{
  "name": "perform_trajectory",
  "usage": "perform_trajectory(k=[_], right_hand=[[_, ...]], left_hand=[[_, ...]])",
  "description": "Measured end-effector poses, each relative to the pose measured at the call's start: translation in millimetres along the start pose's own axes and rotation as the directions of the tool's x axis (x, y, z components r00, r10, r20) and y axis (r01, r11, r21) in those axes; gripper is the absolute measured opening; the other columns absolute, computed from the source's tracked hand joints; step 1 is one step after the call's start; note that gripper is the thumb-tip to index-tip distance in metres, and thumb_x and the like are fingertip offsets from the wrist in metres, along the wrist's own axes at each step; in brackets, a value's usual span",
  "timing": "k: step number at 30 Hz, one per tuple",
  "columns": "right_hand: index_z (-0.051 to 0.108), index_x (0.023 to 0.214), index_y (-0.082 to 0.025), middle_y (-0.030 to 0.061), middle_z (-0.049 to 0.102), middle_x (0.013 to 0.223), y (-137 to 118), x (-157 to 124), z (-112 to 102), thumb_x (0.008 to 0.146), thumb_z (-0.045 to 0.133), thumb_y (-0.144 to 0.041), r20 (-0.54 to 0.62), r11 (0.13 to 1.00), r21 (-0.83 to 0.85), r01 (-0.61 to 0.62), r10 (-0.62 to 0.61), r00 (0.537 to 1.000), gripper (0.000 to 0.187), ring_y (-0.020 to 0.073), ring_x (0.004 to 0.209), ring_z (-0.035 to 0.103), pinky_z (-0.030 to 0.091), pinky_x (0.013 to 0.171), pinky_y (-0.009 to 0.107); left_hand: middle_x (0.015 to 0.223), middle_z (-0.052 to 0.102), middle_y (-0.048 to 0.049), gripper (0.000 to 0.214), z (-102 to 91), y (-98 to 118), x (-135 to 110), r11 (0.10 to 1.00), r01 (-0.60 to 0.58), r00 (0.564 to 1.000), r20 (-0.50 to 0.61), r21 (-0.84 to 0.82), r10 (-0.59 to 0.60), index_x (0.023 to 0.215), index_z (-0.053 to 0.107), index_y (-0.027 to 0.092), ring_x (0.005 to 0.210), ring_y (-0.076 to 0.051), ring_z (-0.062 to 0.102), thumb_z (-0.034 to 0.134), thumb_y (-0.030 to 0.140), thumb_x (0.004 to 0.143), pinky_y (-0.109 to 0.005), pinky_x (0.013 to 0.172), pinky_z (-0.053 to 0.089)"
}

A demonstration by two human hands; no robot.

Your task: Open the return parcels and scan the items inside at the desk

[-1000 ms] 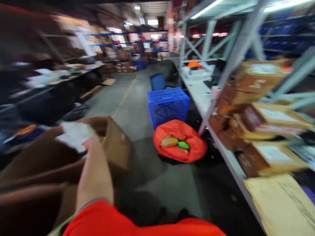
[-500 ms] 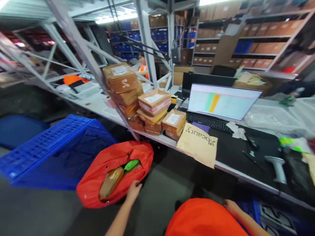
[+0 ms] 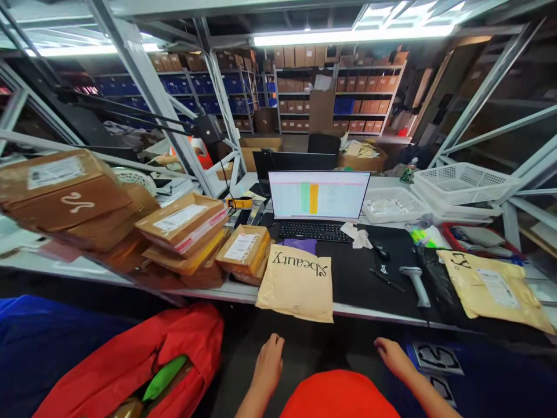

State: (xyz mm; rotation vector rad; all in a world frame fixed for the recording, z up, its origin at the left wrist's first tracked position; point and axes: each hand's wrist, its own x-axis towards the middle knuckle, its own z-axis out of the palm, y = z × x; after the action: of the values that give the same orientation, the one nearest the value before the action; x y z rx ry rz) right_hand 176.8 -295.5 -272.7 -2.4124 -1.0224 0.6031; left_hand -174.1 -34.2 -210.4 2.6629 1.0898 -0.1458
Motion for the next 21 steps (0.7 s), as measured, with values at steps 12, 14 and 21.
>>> perform_trajectory(k=[12, 14, 21], right_hand=[[0.053, 0.128, -0.004, 0.0251, 0.058, 0.123, 57, 285, -132, 0.084, 0.04, -0.043, -0.462, 0.998, -0.066, -0.013, -0.019, 0.886, 0.06, 0.0357, 0.122, 0.053, 0.042, 0.104, 0.05], [0.049, 0.133, -0.001, 0.0293, 0.051, 0.13, 66, 312, -132, 0.082, 0.042, -0.047, -0.468, 0.997, -0.069, -0.032, -0.004, 0.884, 0.069, 0.0405, 0.127, 0.048, 0.042, 0.103, 0.054], [0.048, 0.139, -0.009, 0.0243, 0.046, 0.141, 85, 349, -122, 0.089, 0.04, -0.053, -0.49, 0.963, -0.269, 0.006, -0.142, 0.86, 0.068, 0.0387, 0.12, 0.054, 0.048, 0.094, 0.051]], left_hand=[[0.142, 0.058, -0.0114, 0.046, 49.5, 26, 131, 0.881, 0.056, 0.753, -0.599, 0.471, 0.272, 0.134, 0.061, 0.021, 0.128, -0.03, 0.055, 0.053, 0.025, 0.088, -0.047, 0.108, 0.043], [0.132, 0.065, -0.0099, 0.037, 42.5, 30, 139, 0.883, 0.065, 0.769, -0.587, 0.465, 0.252, 0.123, 0.068, 0.023, 0.12, -0.028, 0.061, 0.054, 0.022, 0.088, -0.046, 0.104, 0.046], [0.122, 0.072, -0.0078, 0.044, -1.7, 55, 137, 0.954, 0.076, 0.936, -0.35, 0.29, 0.032, 0.116, 0.07, 0.024, 0.117, -0.025, 0.065, 0.05, 0.0, 0.085, -0.042, 0.101, 0.052]])
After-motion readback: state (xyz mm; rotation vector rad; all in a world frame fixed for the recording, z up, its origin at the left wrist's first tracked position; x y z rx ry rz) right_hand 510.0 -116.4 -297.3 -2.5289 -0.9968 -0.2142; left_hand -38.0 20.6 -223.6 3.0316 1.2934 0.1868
